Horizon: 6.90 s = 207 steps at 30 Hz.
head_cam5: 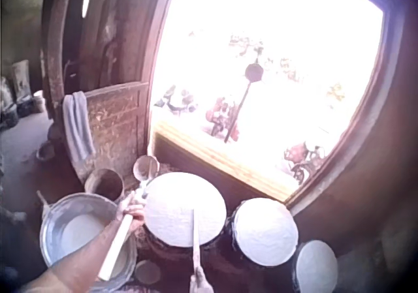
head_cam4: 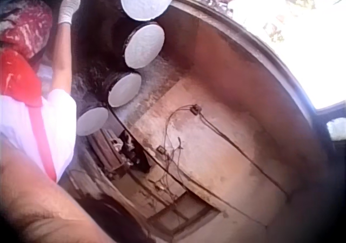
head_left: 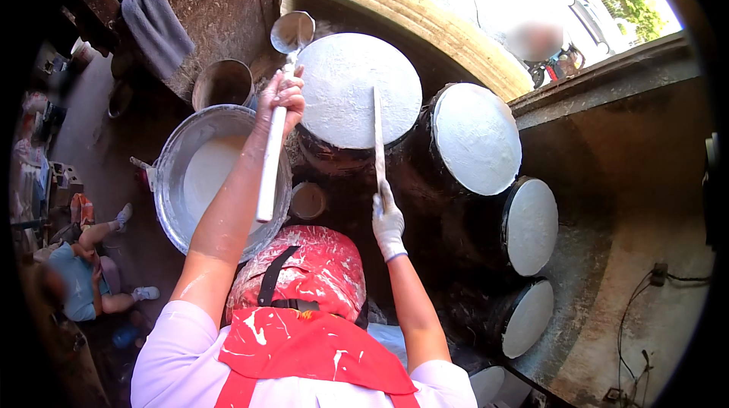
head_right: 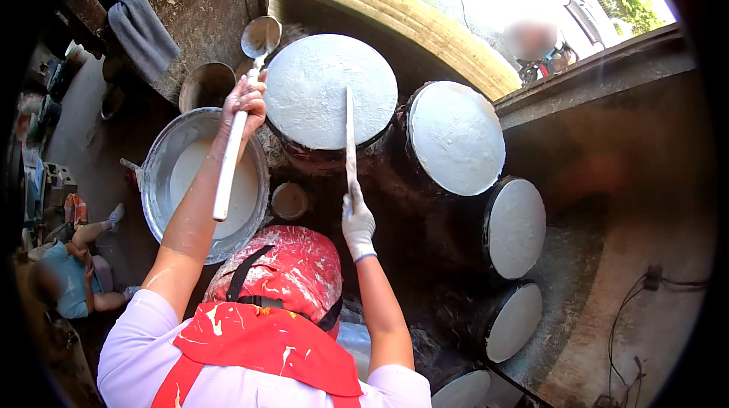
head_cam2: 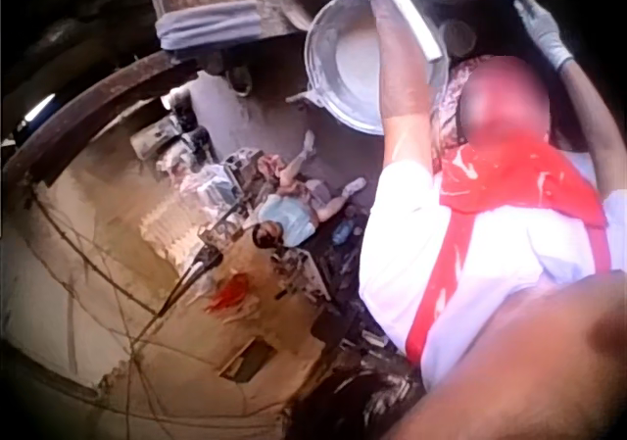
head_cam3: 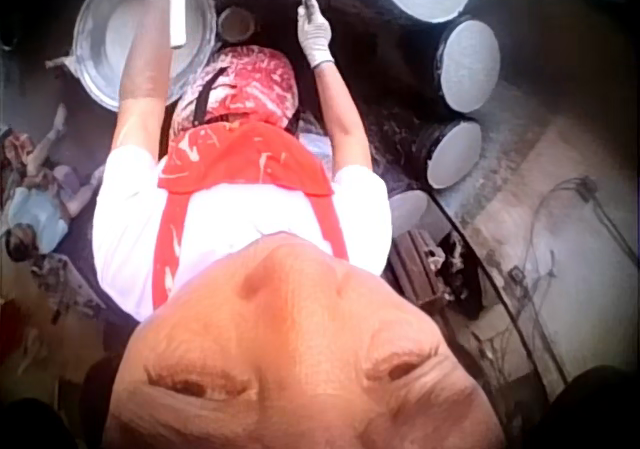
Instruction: The person spreads white batter onto steam-heated surfaces using a large ladle and removes the finished sheets with a long wooden stick.
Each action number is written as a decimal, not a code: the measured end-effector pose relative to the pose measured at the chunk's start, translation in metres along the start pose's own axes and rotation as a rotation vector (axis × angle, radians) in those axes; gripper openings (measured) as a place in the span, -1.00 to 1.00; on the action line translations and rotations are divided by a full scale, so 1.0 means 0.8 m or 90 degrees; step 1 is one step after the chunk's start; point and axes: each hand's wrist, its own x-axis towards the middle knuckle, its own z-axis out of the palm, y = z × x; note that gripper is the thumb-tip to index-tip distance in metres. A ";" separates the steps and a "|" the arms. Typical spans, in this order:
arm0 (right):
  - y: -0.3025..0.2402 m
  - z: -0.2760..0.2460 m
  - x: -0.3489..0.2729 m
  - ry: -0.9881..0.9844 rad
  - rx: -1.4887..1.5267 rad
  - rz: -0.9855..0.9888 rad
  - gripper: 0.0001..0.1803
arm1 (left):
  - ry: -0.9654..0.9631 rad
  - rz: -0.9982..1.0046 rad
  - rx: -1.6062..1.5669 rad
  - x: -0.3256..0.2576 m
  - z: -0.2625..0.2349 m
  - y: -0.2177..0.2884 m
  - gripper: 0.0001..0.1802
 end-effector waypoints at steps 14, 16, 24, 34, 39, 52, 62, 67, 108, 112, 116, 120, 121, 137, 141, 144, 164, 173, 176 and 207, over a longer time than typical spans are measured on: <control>-0.017 0.021 0.054 -0.184 0.116 -0.038 -0.50 | 0.089 0.169 -0.053 -0.219 -0.078 0.080 -0.55; -0.008 0.003 0.065 -0.091 0.308 -0.024 -0.46 | 0.157 0.184 0.010 -0.246 -0.103 0.063 -0.55; -0.029 -0.069 0.231 -0.380 -0.109 -0.473 -0.42 | 0.139 0.379 -0.046 -0.277 -0.152 -0.048 -0.56; -0.100 -0.090 0.312 -0.339 -0.664 -1.030 -0.27 | 0.046 0.510 -0.111 -0.279 -0.174 -0.194 -0.55; -0.018 -0.147 0.316 -0.447 -0.618 -0.949 -0.36 | 0.033 0.533 -0.126 -0.279 -0.179 -0.199 -0.56; -0.044 -0.060 0.330 -0.438 -0.408 -0.711 -0.54 | 0.089 0.440 -0.041 -0.294 -0.159 -0.116 -0.54; -0.170 -0.030 0.268 -0.697 -0.593 -0.476 -0.58 | 0.273 0.353 0.103 -0.349 -0.096 -0.031 -0.53; -0.109 -0.186 0.143 -0.689 -0.413 -0.367 -0.68 | 0.260 0.245 0.143 -0.327 -0.093 -0.004 -0.52; 0.252 -0.461 0.442 -0.105 0.083 0.193 -0.61 | 0.511 -0.341 0.218 -0.119 -0.125 -0.273 -0.57; 0.172 -0.500 0.359 -0.013 0.100 0.175 -0.71 | 0.481 -0.449 0.307 -0.130 -0.126 -0.211 -0.55; 0.099 -0.543 0.244 0.072 0.162 0.150 -0.75 | 0.459 -0.522 0.410 -0.143 -0.121 -0.159 -0.57; 0.020 -0.558 0.092 0.108 0.083 0.150 -0.73 | 0.456 -0.558 0.385 -0.156 -0.124 -0.131 -0.53; 0.013 -0.571 0.049 0.127 0.056 0.146 -0.73 | 0.445 -0.580 0.388 -0.145 -0.124 -0.148 -0.54; 0.056 -0.267 -0.606 0.206 -0.485 0.328 -0.73 | 0.337 -0.782 0.424 -0.171 -0.249 -0.344 -0.52; 0.083 -0.109 -0.699 0.102 -0.245 0.521 -0.64 | 0.392 -0.878 0.335 -0.189 -0.258 -0.379 -0.51; 0.129 -0.069 -0.725 0.156 -0.109 0.603 -0.61 | 0.391 -0.908 0.366 -0.195 -0.261 -0.412 -0.52; 0.373 0.110 -0.669 0.415 -0.143 0.693 -0.62 | 0.482 -0.748 0.346 -0.228 -0.269 -0.363 -0.50; 0.271 0.042 -0.439 0.424 0.880 0.627 -0.60 | 0.472 -0.551 0.437 -0.235 -0.289 -0.206 -0.63; 0.231 0.027 -0.361 0.248 1.138 0.597 -0.53 | 0.479 -0.451 0.463 -0.264 -0.296 -0.151 -0.65; 0.254 -0.082 -0.093 -0.573 0.077 0.175 -0.53 | 0.510 0.113 0.369 -0.367 -0.296 -0.119 -0.54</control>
